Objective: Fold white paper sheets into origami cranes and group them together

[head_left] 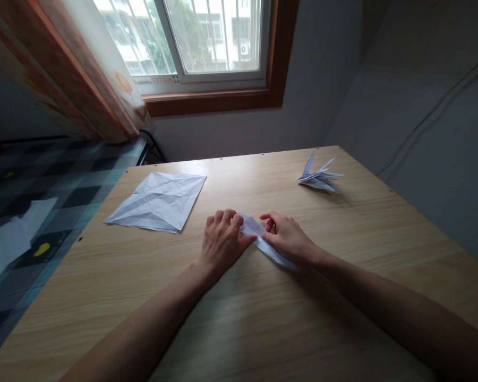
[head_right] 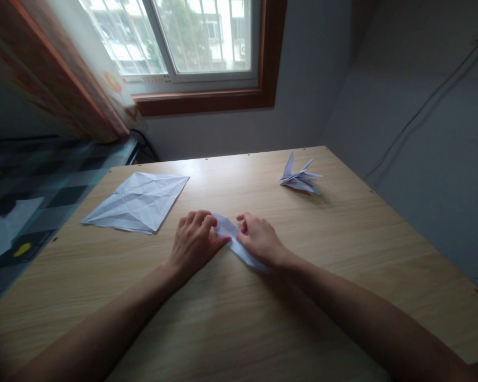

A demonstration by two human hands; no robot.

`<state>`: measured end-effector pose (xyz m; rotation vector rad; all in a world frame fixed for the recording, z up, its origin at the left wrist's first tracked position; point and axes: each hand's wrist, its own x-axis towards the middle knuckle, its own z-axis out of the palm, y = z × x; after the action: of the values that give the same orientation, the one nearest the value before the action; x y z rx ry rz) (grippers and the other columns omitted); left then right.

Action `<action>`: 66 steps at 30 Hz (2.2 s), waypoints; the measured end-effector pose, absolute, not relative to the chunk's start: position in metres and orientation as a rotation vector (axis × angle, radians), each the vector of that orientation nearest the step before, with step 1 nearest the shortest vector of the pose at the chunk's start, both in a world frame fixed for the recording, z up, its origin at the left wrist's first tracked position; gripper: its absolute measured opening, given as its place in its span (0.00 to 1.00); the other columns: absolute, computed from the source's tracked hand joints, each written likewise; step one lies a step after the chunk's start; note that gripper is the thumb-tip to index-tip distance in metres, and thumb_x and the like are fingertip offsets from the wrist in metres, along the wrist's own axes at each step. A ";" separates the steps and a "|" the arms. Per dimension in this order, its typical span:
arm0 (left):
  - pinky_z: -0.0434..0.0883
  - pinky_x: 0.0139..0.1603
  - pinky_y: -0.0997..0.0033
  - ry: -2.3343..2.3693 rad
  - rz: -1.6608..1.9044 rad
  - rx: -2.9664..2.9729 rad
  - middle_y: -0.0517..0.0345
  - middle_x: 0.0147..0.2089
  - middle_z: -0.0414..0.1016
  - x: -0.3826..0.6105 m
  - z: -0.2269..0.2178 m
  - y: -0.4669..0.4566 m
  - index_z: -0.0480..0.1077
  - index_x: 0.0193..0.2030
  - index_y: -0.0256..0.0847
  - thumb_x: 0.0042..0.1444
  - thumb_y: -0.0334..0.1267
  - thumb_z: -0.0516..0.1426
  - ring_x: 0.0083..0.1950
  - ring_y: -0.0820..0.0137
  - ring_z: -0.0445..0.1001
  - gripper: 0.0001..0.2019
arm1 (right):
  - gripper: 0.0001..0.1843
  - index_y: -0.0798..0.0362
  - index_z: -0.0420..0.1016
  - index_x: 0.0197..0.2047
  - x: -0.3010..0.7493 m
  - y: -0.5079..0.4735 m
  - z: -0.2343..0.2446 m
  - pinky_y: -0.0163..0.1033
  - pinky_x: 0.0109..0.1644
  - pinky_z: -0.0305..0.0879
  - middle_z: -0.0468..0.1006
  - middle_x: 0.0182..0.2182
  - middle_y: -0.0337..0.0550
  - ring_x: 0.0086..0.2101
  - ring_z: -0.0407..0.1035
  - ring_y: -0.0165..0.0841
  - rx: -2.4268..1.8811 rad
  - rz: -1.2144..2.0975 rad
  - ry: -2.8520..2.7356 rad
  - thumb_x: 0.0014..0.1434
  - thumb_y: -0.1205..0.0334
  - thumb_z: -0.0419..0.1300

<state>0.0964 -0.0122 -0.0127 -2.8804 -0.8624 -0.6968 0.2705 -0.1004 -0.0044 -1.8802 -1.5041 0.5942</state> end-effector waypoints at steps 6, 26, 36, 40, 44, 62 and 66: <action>0.68 0.47 0.57 -1.053 -1.196 -2.947 0.48 0.50 0.68 0.098 -0.018 -0.007 0.60 0.56 0.41 0.48 0.47 0.67 0.48 0.60 0.68 0.32 | 0.06 0.54 0.78 0.34 0.269 -0.096 -0.014 0.35 0.28 0.60 0.76 0.25 0.39 0.26 0.68 0.31 -1.581 0.830 -1.184 0.51 0.63 0.63; 0.63 0.27 0.74 -1.656 -1.576 -3.794 0.59 0.23 0.71 0.108 -0.018 -0.014 0.71 0.24 0.35 0.51 0.48 0.62 0.25 0.74 0.66 0.16 | 0.17 0.54 0.74 0.27 0.263 -0.096 -0.021 0.34 0.24 0.58 0.72 0.20 0.35 0.20 0.62 0.26 -1.154 1.027 -0.849 0.46 0.50 0.72; 0.68 0.31 0.72 -1.895 -2.193 -3.639 0.58 0.26 0.74 0.111 -0.022 -0.012 0.71 0.28 0.36 0.44 0.46 0.68 0.28 0.71 0.71 0.16 | 0.17 0.54 0.75 0.32 0.258 -0.096 -0.017 0.35 0.27 0.65 0.77 0.24 0.38 0.24 0.69 0.29 -1.146 1.100 -0.807 0.43 0.55 0.73; 0.66 0.28 0.75 -1.931 -2.177 -3.608 0.60 0.24 0.73 0.110 -0.021 -0.012 0.70 0.29 0.36 0.45 0.47 0.67 0.25 0.74 0.70 0.16 | 0.16 0.54 0.75 0.34 0.259 -0.095 -0.018 0.35 0.26 0.65 0.76 0.22 0.36 0.22 0.68 0.28 -1.135 1.107 -0.827 0.44 0.58 0.71; 0.63 0.24 0.78 -1.848 -2.179 -3.619 0.66 0.21 0.72 0.111 -0.020 -0.013 0.65 0.39 0.40 0.47 0.43 0.67 0.21 0.76 0.68 0.18 | 0.16 0.53 0.71 0.36 0.260 -0.095 -0.019 0.33 0.22 0.61 0.71 0.18 0.30 0.18 0.64 0.26 -1.135 1.048 -0.828 0.45 0.61 0.70; 0.65 0.29 0.74 -1.641 -2.070 -3.653 0.60 0.28 0.73 0.110 -0.025 -0.014 0.70 0.31 0.37 0.48 0.44 0.66 0.28 0.73 0.69 0.13 | 0.19 0.51 0.70 0.40 0.256 -0.095 -0.028 0.35 0.30 0.68 0.73 0.28 0.35 0.28 0.70 0.29 -1.132 0.900 -0.864 0.46 0.61 0.71; 0.65 0.31 0.73 -1.681 -1.999 -3.658 0.58 0.29 0.75 0.110 -0.024 -0.014 0.73 0.31 0.37 0.48 0.44 0.65 0.29 0.72 0.70 0.12 | 0.16 0.51 0.70 0.39 0.254 -0.096 -0.029 0.35 0.31 0.68 0.74 0.32 0.37 0.27 0.69 0.28 -1.122 0.849 -0.894 0.48 0.62 0.70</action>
<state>0.1105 -0.0145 -0.0244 -3.6582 -1.6815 -1.9995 0.2541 -0.0965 -0.0288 -1.1218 -0.8942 0.8491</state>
